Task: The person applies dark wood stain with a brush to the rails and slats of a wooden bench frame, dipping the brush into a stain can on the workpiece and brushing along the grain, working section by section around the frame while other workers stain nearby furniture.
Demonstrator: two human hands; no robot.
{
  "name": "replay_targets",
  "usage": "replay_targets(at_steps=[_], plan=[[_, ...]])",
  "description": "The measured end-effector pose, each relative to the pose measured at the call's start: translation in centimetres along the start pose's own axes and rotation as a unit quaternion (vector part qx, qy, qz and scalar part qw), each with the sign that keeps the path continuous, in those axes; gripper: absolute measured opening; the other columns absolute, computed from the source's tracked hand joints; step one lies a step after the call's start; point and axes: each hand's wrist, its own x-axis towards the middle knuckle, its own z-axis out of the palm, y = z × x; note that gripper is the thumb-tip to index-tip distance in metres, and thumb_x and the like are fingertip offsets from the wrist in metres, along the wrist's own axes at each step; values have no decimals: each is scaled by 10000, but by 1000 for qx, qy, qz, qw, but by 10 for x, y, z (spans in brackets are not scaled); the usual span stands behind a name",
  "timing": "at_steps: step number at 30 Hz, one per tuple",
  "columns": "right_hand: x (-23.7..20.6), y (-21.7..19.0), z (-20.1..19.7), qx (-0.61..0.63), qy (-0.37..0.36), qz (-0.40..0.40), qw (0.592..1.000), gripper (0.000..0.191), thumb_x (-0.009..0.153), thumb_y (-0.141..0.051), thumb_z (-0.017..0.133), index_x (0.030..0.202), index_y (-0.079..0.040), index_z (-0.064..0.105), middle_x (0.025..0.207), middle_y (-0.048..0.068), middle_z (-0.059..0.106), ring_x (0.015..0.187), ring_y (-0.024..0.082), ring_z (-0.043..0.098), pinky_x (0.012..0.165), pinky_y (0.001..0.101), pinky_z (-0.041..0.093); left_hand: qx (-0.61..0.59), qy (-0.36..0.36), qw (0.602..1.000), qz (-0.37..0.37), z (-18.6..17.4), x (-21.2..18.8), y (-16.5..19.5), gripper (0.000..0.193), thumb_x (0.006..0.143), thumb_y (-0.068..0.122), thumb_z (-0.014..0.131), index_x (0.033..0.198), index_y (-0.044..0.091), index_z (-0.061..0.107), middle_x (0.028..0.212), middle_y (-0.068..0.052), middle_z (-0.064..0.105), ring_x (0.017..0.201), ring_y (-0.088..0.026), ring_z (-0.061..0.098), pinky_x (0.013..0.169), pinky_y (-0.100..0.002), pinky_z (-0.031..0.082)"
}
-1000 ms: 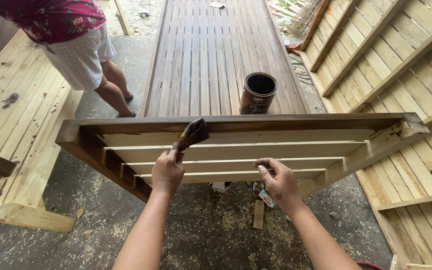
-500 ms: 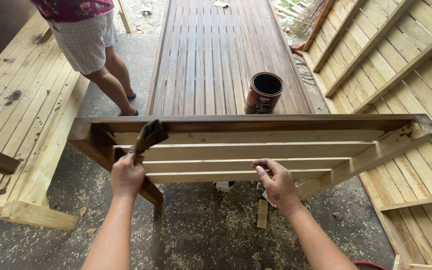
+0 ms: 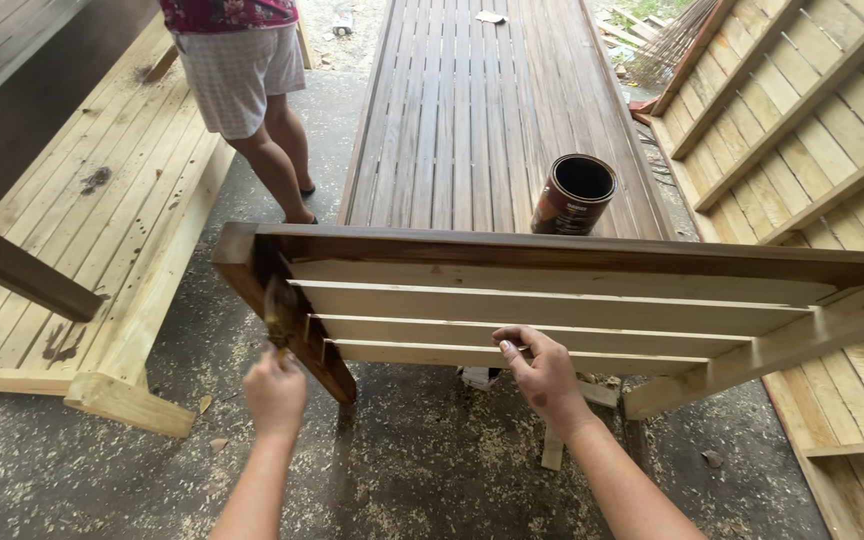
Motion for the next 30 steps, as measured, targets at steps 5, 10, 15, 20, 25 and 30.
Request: replay_targets(at_steps=[5,10,15,20,25,30], plan=[[-2,-5,19,-8,-27,-4,1000,271,960,-222,593,1105,-57,750,960,60,787,744,148,678,698,300,574,-46,22,998,29,26,-7,0,183,931,34,607,1061,-62,694,900,-260,722,846,-379,730,757,-441,599],[-12,-4,21,-3,-44,29,999,276,953,-224,611,1110,-39,743,880,94,763,723,161,647,677,319,543,-70,80,994,-6,43,25,15,184,899,19,622,1041,-78,688,891,-258,718,842,-377,722,746,-434,576],[-18,12,-2,-2,-7,20,1000,274,943,-230,621,1092,-34,742,913,75,759,731,141,650,694,304,545,-309,53,941,-124,68,29,55,183,914,1,552,1038,-35,682,794,-163,724,603,-273,642,590,-452,493],[-23,44,-47,-37,14,60,997,286,960,-244,604,1132,-69,751,895,67,768,695,158,638,668,330,540,-300,75,948,-76,111,8,100,167,911,-45,549,1005,-85,681,827,-186,721,537,-173,634,478,-339,514],[-18,70,-78,-14,14,84,996,293,978,-247,585,1125,-59,754,858,95,772,715,159,683,674,328,590,-318,24,942,-107,170,-43,154,211,897,-33,570,1087,-62,655,839,-217,736,476,-188,592,425,-339,468],[-28,90,-114,-13,39,50,998,269,968,-242,601,1113,-69,747,975,65,790,833,141,734,760,297,602,-342,57,937,-40,206,-92,201,146,900,-17,620,992,-93,704,882,-185,756,707,-205,672,685,-352,530]])
